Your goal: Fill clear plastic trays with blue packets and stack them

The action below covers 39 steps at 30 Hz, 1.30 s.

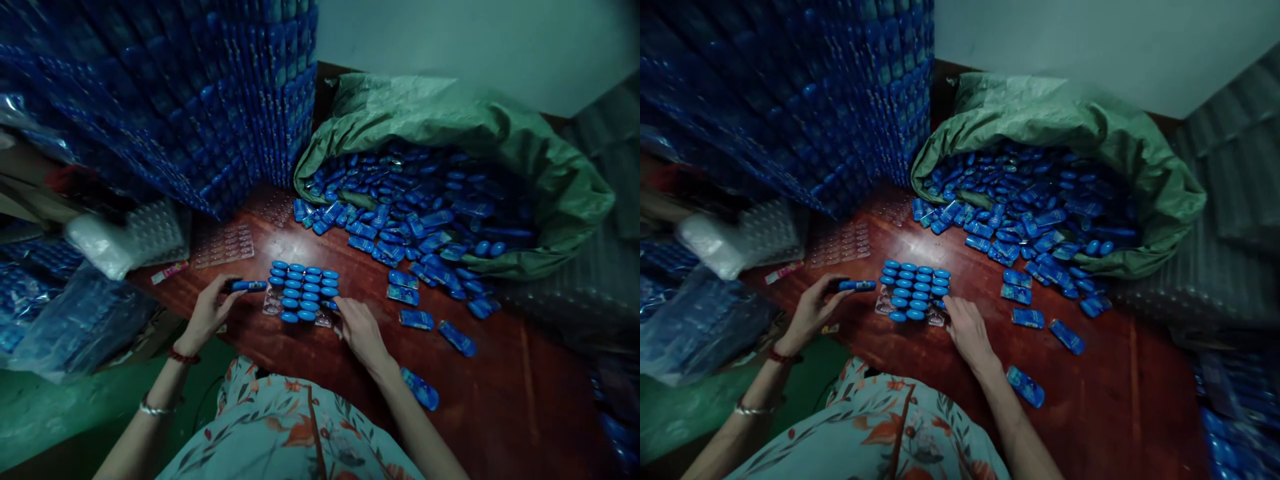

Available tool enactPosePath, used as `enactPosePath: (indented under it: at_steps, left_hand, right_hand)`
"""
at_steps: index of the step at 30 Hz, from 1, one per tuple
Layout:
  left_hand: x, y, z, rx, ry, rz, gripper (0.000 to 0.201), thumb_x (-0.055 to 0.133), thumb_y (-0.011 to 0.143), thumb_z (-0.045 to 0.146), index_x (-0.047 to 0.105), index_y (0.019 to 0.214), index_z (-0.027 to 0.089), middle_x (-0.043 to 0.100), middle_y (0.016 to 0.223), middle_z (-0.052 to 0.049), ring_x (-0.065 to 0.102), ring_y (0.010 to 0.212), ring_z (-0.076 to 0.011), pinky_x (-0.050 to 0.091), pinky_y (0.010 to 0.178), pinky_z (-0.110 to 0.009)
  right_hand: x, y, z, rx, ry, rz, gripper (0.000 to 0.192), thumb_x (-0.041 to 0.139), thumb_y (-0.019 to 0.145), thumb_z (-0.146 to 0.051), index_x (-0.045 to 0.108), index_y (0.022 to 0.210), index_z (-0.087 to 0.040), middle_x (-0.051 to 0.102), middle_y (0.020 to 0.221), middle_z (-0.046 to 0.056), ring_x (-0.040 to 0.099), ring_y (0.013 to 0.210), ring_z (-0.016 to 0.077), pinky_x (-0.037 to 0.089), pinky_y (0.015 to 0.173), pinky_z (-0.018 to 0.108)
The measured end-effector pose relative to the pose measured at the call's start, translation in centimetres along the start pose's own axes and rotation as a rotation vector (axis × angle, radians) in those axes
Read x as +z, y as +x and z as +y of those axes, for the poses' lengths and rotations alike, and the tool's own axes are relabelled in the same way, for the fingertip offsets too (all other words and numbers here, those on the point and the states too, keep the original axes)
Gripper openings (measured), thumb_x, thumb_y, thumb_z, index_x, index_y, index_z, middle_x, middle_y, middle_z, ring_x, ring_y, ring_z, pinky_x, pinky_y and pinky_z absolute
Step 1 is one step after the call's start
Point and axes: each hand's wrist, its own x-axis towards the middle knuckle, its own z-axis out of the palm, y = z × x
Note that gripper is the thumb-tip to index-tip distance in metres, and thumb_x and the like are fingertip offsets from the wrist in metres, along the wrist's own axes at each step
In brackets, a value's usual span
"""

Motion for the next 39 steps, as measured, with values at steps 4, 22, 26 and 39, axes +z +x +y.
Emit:
enactPosePath:
  at_steps: [4,22,26,39]
  left_hand:
    - [2.1,-0.8,0.3,0.104,0.042,-0.069,0.017,0.045,0.089,0.027,0.054,0.098,0.016,0.060,0.088,-0.006,0.058,0.081,-0.0160,0.049,0.074,-0.029]
    - [4.4,3.2,4.0,0.745,0.573,-0.642,0.014,0.048,0.085,0.008,0.058,0.089,0.016,0.061,0.092,-0.007,0.054,0.083,-0.0209,0.047,0.077,-0.034]
    - [4.8,4.0,3.7,0.758,0.549,-0.581,0.025,0.044,0.086,0.009,0.056,0.107,0.014,0.060,0.104,-0.010,0.054,0.094,-0.0216,0.046,0.082,-0.033]
    - [12.6,12.3,14.2,0.801,0.282,-0.534,0.021,0.040,0.092,0.024,0.059,0.095,0.016,0.061,0.094,-0.007,0.058,0.086,-0.0174,0.046,0.074,-0.027]
  right_hand:
    - [-1.4,0.8,-1.8,-0.062,-0.259,-0.179,0.040,0.033,0.086,-0.004,0.051,0.120,-0.014,0.061,0.094,0.010,0.056,0.087,0.0221,0.041,0.082,0.036]
    - [-2.7,1.7,-5.2,0.079,-0.420,-0.430,0.029,0.042,0.084,-0.004,0.054,0.109,-0.011,0.062,0.092,0.013,0.062,0.083,0.0219,0.046,0.074,0.035]
    - [-3.1,-0.2,-3.6,0.066,-0.373,-0.328,0.031,0.044,0.090,-0.016,0.051,0.120,-0.018,0.063,0.093,0.009,0.062,0.079,0.0187,0.045,0.072,0.032]
    - [-5.3,-0.7,10.3,0.898,-0.266,-0.083,0.052,0.046,0.084,-0.059,0.055,0.108,-0.014,0.063,0.099,0.015,0.057,0.097,0.0285,0.042,0.072,0.035]
